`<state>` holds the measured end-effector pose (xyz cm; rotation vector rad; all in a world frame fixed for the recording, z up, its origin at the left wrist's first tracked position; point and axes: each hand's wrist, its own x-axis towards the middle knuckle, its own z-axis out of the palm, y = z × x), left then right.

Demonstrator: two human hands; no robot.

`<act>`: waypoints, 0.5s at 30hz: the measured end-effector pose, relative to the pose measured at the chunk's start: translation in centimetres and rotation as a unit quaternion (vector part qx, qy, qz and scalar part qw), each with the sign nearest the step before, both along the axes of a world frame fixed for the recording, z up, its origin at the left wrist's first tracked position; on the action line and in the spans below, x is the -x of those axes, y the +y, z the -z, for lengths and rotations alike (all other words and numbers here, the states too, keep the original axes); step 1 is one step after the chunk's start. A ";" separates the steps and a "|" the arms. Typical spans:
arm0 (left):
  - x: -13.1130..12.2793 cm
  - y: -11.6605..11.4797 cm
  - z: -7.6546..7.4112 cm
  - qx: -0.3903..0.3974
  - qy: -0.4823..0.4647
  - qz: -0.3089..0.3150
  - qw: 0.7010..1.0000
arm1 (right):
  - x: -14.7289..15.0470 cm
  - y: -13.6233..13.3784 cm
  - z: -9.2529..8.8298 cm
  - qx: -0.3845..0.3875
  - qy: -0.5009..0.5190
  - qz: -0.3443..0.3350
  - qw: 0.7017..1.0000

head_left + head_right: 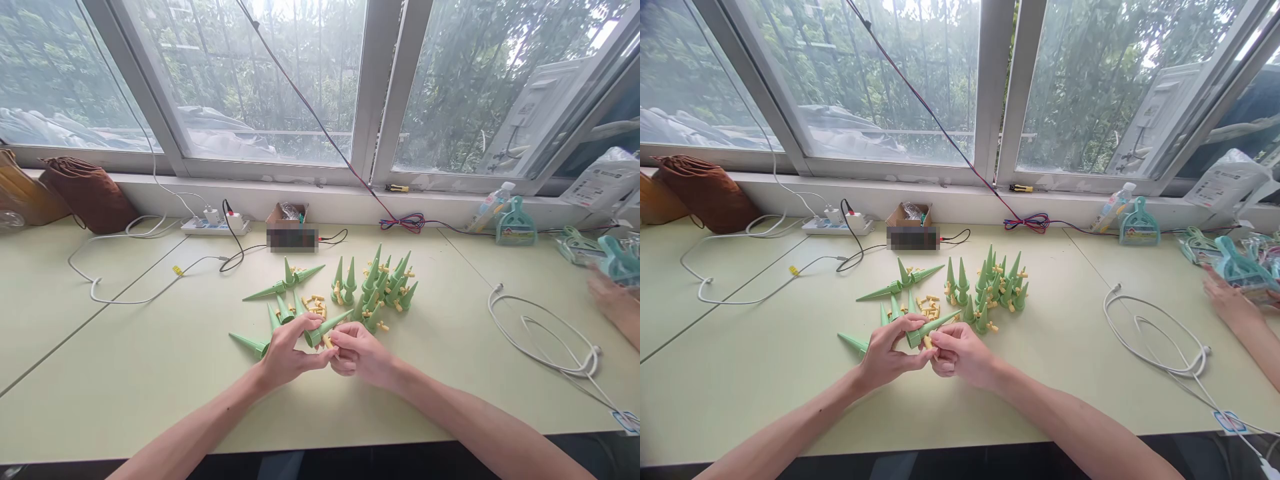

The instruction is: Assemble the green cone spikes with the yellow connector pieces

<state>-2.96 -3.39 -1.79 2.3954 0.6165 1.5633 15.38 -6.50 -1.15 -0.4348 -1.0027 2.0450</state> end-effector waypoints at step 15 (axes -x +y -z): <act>-0.2 -0.2 0.3 0.004 -0.019 0.017 1.000 | 0.1 0.2 0.5 0.036 0.022 -0.043 0.998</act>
